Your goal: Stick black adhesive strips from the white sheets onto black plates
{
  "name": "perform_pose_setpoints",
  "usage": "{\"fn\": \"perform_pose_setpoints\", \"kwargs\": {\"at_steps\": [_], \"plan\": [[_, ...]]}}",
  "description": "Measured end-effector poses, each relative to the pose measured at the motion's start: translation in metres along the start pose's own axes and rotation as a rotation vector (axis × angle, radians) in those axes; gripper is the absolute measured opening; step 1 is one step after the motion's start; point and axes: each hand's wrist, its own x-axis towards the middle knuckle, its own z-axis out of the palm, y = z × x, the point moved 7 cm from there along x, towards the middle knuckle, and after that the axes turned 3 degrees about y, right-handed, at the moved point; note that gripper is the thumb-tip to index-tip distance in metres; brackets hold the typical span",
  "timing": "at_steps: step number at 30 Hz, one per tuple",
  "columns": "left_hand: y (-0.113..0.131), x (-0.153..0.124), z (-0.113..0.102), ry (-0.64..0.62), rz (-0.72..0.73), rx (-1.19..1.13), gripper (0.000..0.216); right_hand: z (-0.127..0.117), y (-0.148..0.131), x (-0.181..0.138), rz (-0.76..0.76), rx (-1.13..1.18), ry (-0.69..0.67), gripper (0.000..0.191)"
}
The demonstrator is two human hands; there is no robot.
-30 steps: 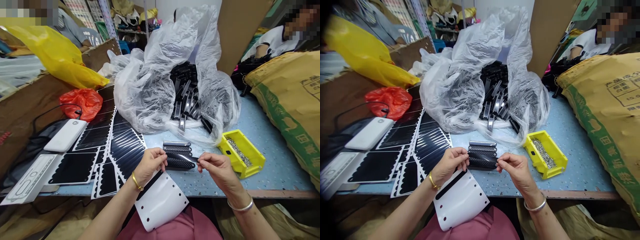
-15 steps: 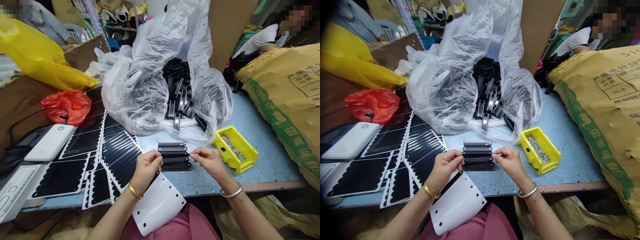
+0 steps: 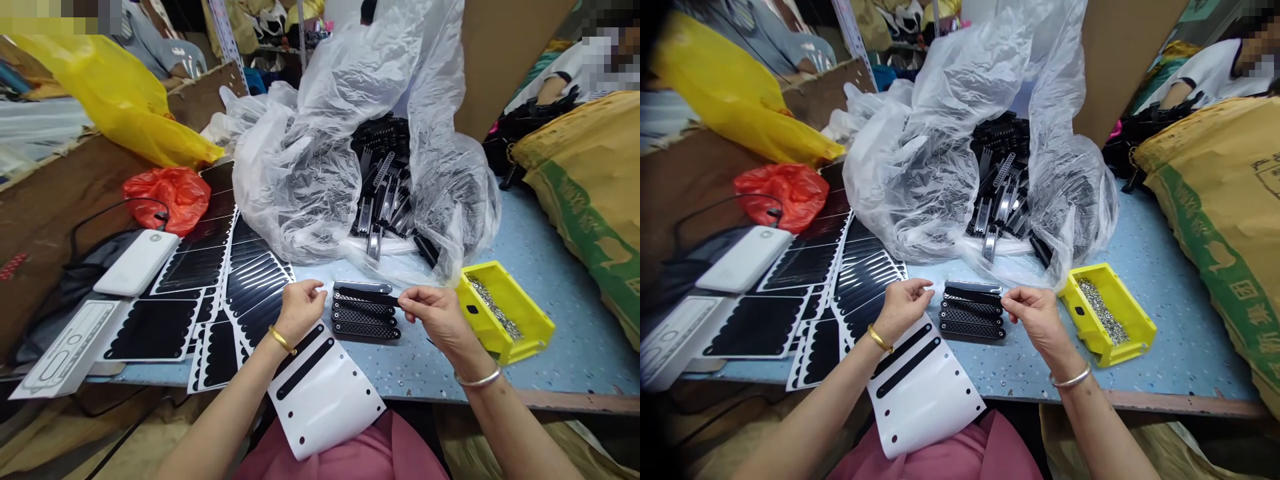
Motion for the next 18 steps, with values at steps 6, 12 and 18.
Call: {"fn": "perform_pose_setpoints", "kwargs": {"at_steps": [6,12,18], "plan": [[-0.004,0.002,0.011,-0.1,0.032,0.04,0.018,0.001,0.006,0.008,0.047,0.014,-0.018,0.022],[-0.003,0.0,0.019,-0.112,0.069,0.12,0.023,0.007,0.016,0.013,0.12,0.053,-0.027,0.022],[-0.009,-0.001,0.026,-0.155,0.094,0.102,0.024,0.008,0.022,0.014,0.14,0.07,-0.027,0.02]]}}
